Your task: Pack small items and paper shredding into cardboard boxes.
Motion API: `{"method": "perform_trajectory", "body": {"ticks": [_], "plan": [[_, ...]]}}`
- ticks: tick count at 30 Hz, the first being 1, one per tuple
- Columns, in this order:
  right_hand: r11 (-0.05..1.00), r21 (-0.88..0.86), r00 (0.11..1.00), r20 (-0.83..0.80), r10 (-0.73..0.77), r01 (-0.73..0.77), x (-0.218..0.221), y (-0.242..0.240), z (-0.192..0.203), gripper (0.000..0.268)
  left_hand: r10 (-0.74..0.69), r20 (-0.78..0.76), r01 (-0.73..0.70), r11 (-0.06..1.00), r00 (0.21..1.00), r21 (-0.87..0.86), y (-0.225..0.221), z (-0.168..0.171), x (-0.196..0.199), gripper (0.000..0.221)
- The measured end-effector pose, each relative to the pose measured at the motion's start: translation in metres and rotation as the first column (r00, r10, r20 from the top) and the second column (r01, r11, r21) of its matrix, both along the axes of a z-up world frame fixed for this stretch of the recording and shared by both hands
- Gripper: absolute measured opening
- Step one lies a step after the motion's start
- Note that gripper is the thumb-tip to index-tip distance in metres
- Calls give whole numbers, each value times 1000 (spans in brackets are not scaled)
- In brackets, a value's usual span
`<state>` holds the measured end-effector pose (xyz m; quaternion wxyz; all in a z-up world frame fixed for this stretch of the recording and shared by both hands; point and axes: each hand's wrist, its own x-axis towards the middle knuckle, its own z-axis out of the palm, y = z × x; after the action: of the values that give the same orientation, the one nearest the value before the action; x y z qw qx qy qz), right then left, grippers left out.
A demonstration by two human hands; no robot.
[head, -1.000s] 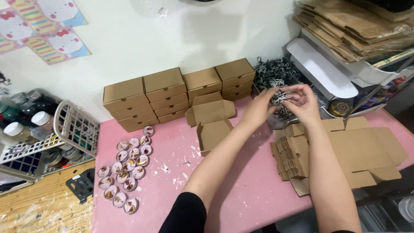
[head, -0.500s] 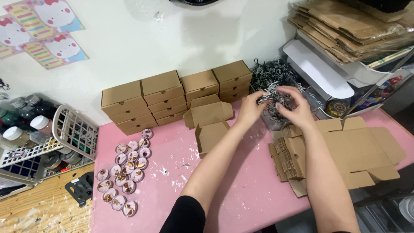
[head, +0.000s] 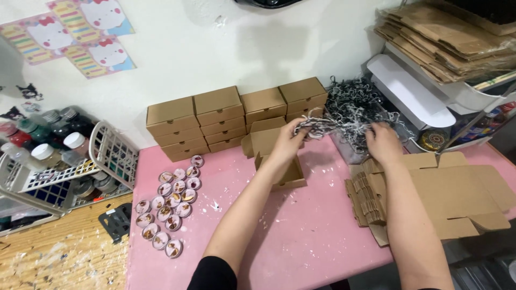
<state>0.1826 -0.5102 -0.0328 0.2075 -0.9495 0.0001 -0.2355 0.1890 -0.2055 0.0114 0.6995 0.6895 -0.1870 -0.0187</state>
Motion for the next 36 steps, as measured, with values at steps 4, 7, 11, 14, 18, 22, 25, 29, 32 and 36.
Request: {"method": "perform_trajectory", "body": {"ticks": [4, 7, 11, 14, 18, 22, 25, 29, 32, 36], "plan": [[996, 13, 996, 15, -92, 91, -12, 14, 16, 30, -68, -190, 21, 971, 979, -237, 48, 6, -11, 22], [992, 40, 990, 65, -123, 120, -26, 29, 38, 34, 69, 200, -101, 982, 977, 159, 80, 7, -21, 21], [990, 32, 989, 41, -139, 138, -40, 39, 69, 55, 2, 167, -44, 968, 986, 248, 107, 28, -53, 19], [989, -93, 991, 82, -108, 115, -60, 54, 101, 69, -16, 160, -39, 941, 987, 337, 119, 35, -68, 22], [965, -142, 970, 70, 232, -220, -93, 109, 141, 88, -101, 2, 89, 887, 995, 452, 122, 43, -86, 19], [784, 260, 762, -203, 614, -563, -103, 174, 122, 98, -176, 165, 121, 946, 970, 299, 122, 30, -91, 20], [656, 480, 626, -251, 738, -582, -89, 194, 78, 80, -184, 133, 140, 948, 974, 285, 120, 27, -90, 20], [650, 646, 703, -238, 670, -400, -60, 190, 18, 44, -59, 49, 40, 945, 997, 326, 123, 37, -95, 18], [641, 669, 741, -197, 642, -377, -58, 189, 14, 32, 27, 68, -49, 941, 997, 335, 129, 20, -86, 23], [816, 536, 788, -398, 469, -215, -87, 198, 63, 34, 128, 115, -165, 889, 985, 427, 129, 17, -82, 35]]}}
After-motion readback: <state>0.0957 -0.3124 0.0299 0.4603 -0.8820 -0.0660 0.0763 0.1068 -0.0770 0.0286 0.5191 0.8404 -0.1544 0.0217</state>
